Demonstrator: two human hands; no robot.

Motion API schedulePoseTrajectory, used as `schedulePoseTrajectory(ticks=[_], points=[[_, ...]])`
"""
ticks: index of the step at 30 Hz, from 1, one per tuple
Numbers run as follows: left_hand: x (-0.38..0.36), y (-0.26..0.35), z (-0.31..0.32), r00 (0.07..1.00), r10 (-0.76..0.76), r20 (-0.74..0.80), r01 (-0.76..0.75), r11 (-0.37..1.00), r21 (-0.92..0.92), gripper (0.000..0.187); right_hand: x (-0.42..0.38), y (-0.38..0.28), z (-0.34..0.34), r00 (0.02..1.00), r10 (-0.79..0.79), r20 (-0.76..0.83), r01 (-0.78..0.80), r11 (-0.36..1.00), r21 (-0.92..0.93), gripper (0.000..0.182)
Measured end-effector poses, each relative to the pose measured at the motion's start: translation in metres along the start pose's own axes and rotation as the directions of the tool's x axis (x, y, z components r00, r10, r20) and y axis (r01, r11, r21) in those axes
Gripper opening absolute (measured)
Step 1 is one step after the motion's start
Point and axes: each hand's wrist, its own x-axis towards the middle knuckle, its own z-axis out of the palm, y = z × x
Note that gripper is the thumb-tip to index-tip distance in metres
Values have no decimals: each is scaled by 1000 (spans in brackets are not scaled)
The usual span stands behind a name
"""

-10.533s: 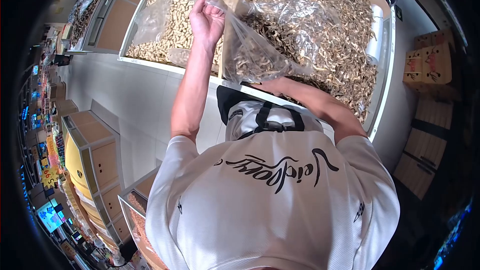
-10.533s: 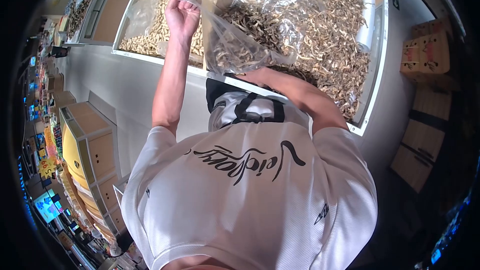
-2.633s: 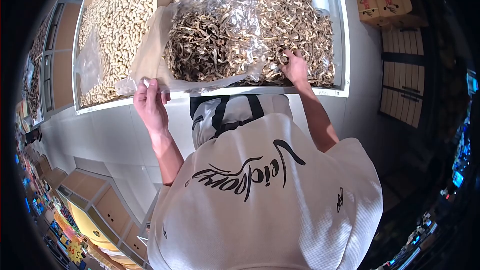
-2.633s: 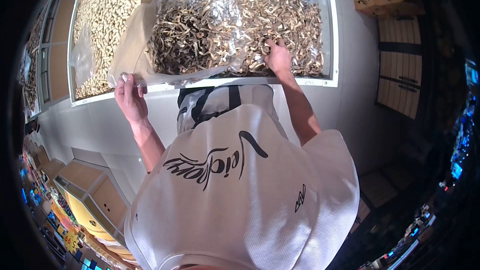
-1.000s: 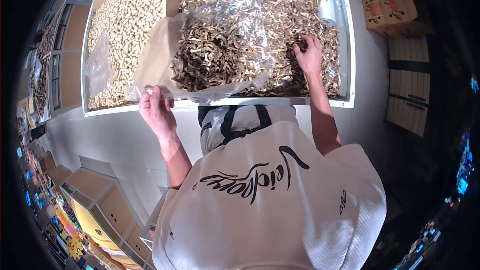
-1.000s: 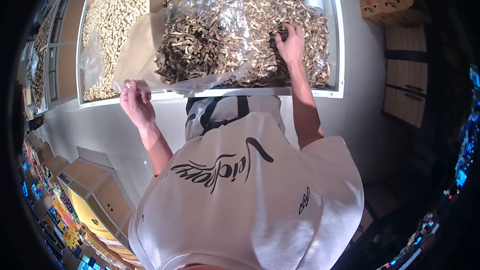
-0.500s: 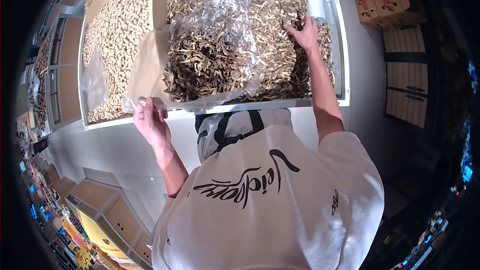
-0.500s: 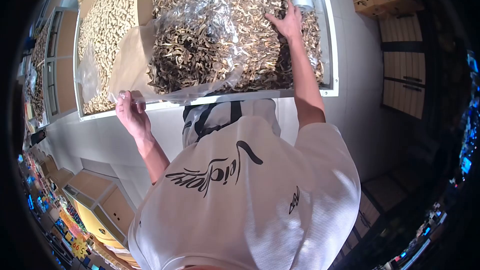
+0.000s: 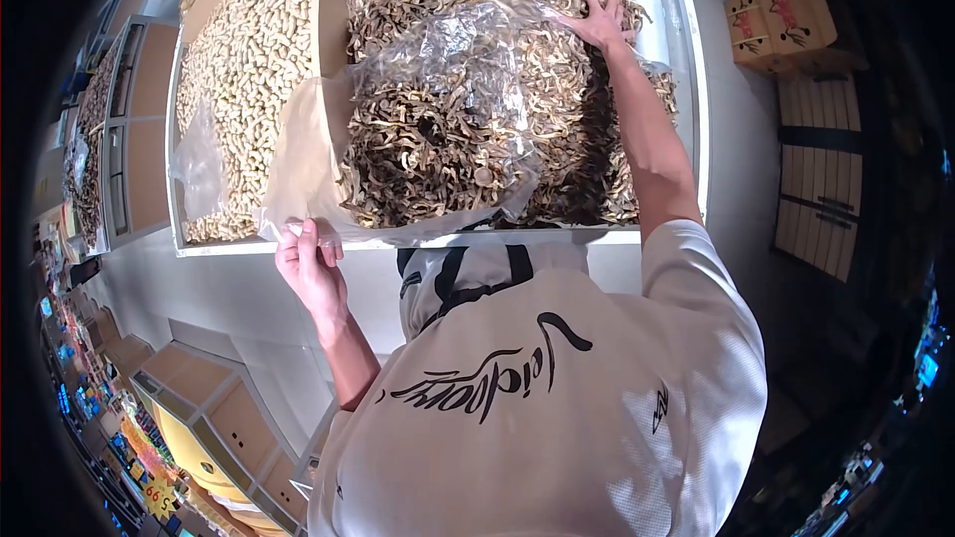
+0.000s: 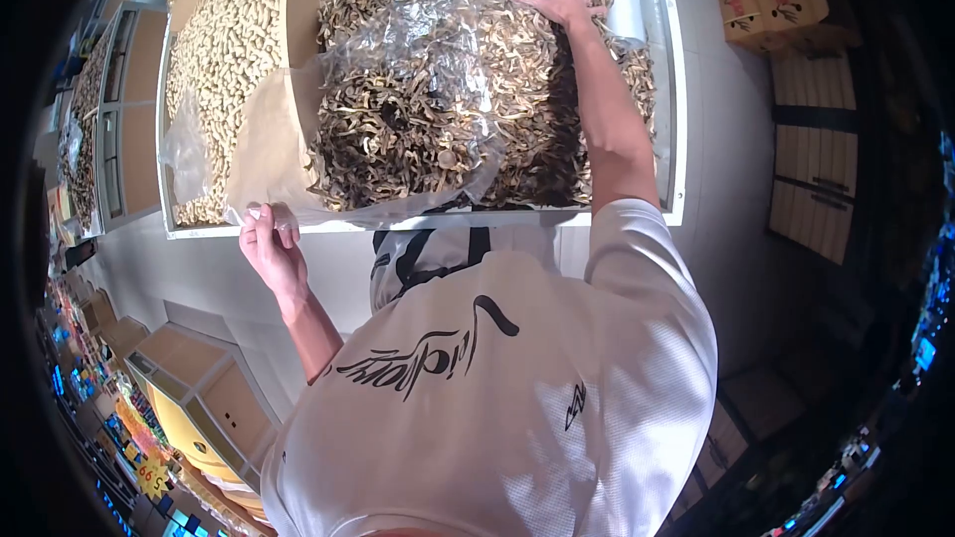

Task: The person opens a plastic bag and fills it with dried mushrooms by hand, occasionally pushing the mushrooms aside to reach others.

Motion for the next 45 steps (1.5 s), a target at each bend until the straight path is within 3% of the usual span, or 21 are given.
schedulePoseTrajectory(ticks=[5, 9, 18, 22, 37, 45], points=[[8, -5, 5, 1000, -18, 3, 18, 1000, 4, 25, -7, -2, -7, 997, -74, 7, 75, 991, -107, 107], [14, -6, 11, 999, -33, 16, 33, 999, 15, 26, -29, -2, -19, 991, -132, 13, 133, 989, -63, 99], [13, -5, 10, 1000, -15, 23, 14, 1000, 20, 22, -41, -14, 6, 984, -131, -117, 126, 991, -45, 101], [10, -6, 9, 1000, -15, 9, 15, 1000, 12, 21, -45, -17, 3, 988, -132, -80, 127, 989, -74, 96], [9, -7, 8, 1000, -3, 30, 3, 1000, 0, 19, -53, -16, 7, 956, -198, -214, 179, 978, -104, 77], [7, -8, 7, 1000, 5, -11, -5, 1000, 0, 19, -58, -11, -2, 962, -208, -180, 184, 973, -139, 68]])
